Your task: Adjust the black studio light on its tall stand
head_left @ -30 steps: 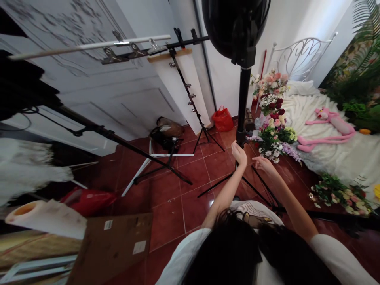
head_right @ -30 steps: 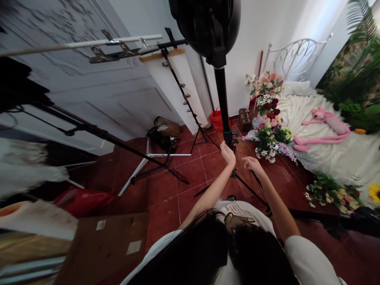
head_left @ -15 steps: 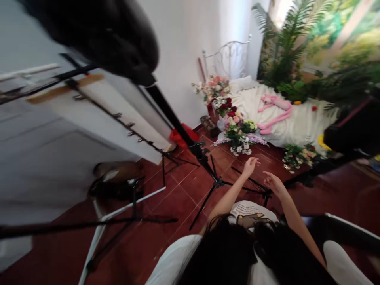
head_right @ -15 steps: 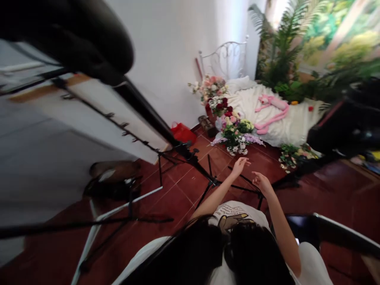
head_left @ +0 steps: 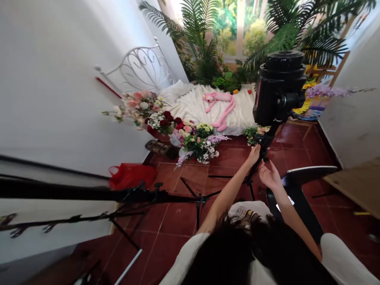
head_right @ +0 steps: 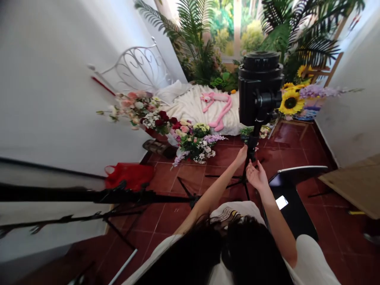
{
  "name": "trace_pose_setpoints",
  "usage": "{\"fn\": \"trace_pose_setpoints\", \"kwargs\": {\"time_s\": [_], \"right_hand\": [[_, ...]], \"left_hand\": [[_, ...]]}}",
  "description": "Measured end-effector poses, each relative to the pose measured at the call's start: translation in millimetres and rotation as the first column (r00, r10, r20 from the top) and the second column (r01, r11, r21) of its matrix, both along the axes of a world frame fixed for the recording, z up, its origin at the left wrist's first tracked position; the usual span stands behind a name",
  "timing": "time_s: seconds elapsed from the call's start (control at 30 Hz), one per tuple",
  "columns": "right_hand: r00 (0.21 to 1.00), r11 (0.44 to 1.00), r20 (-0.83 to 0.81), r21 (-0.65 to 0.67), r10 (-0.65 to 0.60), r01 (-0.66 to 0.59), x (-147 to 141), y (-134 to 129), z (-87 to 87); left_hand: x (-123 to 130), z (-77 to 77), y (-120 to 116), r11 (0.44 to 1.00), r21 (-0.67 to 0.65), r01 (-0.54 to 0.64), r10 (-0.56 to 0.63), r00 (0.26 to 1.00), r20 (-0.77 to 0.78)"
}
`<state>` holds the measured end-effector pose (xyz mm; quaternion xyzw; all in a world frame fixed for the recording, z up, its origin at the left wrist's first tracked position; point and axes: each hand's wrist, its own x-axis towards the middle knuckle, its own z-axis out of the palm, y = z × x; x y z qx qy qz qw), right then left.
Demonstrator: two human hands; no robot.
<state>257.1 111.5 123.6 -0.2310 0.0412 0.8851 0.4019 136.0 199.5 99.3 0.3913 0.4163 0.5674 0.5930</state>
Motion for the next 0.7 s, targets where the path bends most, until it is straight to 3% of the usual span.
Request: {"fn": "trace_pose_setpoints", "kwargs": {"time_s": [0.23, 0.43, 0.6, 0.67, 0.7], "right_hand": [[0.983, 0.990, -0.182, -0.143, -0.035, 0.008, -11, 7, 8.9], [0.991, 0.991, -0.125, -0.131, -0.038, 0.021, -12, 12, 15.1], [0.990, 0.993, 0.132, 0.112, -0.058, 0.044, -11, 18, 12.3], [0.928, 0.959, 0.348, 0.280, -0.136, 0.036, -11, 21, 9.5], [0.851, 0.927, 0.477, 0.374, -0.218, 0.028, -10, 21, 8.3]], "left_hand": [[1, -7.0, -1, 0.995, 0.101, 0.002, 0.007, 0.996, -0.093], [0, -2.3, -8, 0.993, 0.119, 0.016, 0.002, 0.989, -0.146], [0, -2.3, -9, 0.993, 0.107, 0.056, -0.041, 0.991, -0.131], [-1, -2.9, -7, 0.992, 0.104, 0.065, -0.052, 0.991, -0.122], [-2, -3.3, -6, 0.992, 0.103, 0.074, -0.061, 0.991, -0.118]]}}
